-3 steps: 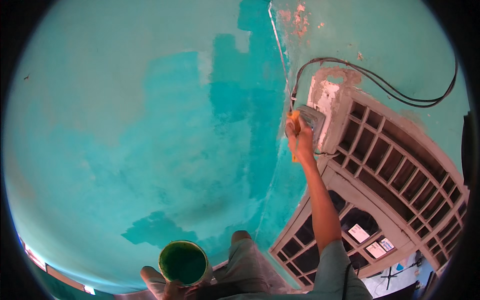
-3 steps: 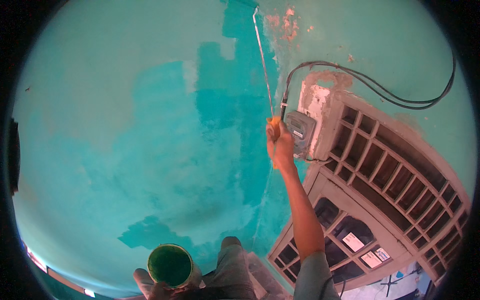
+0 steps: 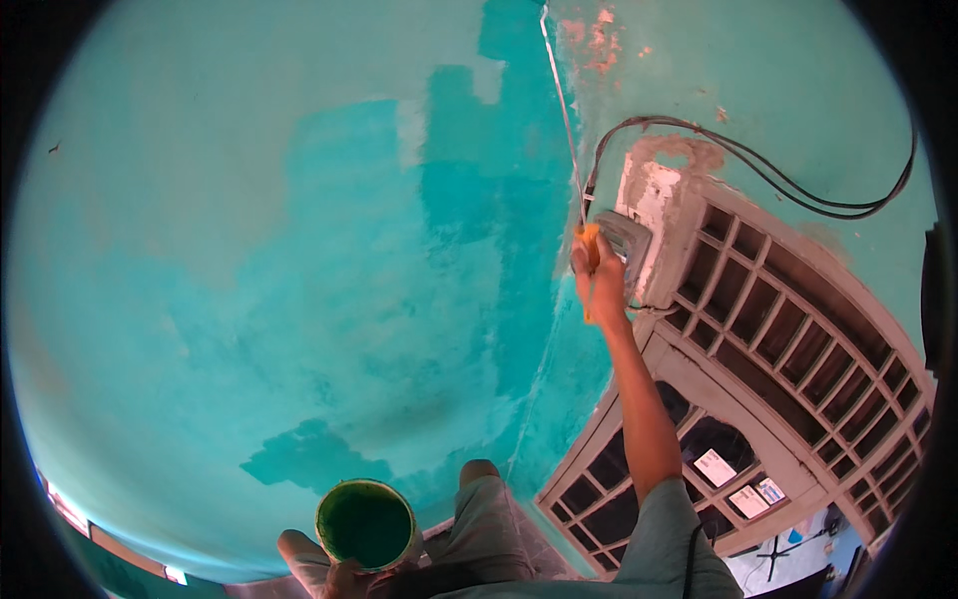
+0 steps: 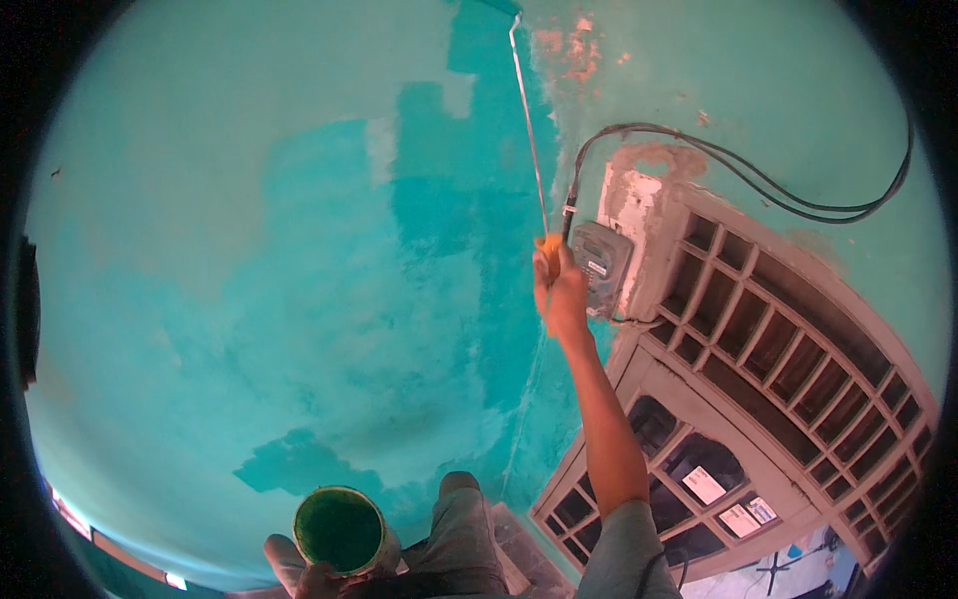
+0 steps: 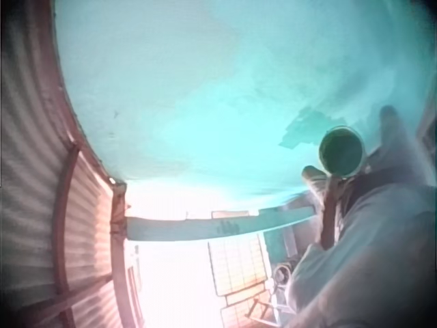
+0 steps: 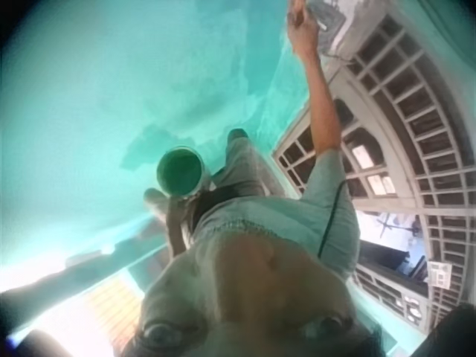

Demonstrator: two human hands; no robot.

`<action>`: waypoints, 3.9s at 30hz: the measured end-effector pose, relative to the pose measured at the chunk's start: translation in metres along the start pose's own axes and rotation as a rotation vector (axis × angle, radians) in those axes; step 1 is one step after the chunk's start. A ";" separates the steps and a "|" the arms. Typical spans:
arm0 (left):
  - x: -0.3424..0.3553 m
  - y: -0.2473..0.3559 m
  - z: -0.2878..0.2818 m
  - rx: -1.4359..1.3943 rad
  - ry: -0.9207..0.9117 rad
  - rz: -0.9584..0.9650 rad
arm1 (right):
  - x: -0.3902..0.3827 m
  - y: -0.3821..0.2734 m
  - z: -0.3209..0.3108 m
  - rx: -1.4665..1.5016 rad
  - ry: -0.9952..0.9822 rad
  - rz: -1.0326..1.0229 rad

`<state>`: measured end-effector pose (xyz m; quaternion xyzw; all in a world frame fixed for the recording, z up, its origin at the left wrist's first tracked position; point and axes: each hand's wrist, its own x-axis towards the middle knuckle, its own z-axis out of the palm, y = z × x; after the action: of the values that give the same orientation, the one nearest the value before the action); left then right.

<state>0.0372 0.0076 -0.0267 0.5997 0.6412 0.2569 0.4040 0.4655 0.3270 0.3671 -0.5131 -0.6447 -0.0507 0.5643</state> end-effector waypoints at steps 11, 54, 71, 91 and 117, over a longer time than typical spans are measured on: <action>-0.015 0.016 -0.041 0.135 0.085 0.091 | -0.196 0.131 0.033 -0.188 -0.043 -0.073; -0.021 0.051 -0.046 -0.107 0.161 0.132 | -0.038 -0.018 -0.005 0.026 -0.094 -0.077; -0.027 0.071 -0.047 -0.288 0.164 0.122 | -0.011 -0.014 -0.004 0.233 0.029 0.084; -0.030 0.074 -0.057 -0.292 0.099 0.081 | 0.018 -0.020 -0.036 -0.093 0.064 -0.125; -0.023 0.039 -0.044 -0.345 0.166 0.175 | 0.021 -0.040 -0.049 -0.075 0.003 -0.052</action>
<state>0.0216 -0.0021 0.0333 0.5518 0.5643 0.4456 0.4226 0.4727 0.2893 0.4214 -0.5170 -0.6545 -0.0904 0.5442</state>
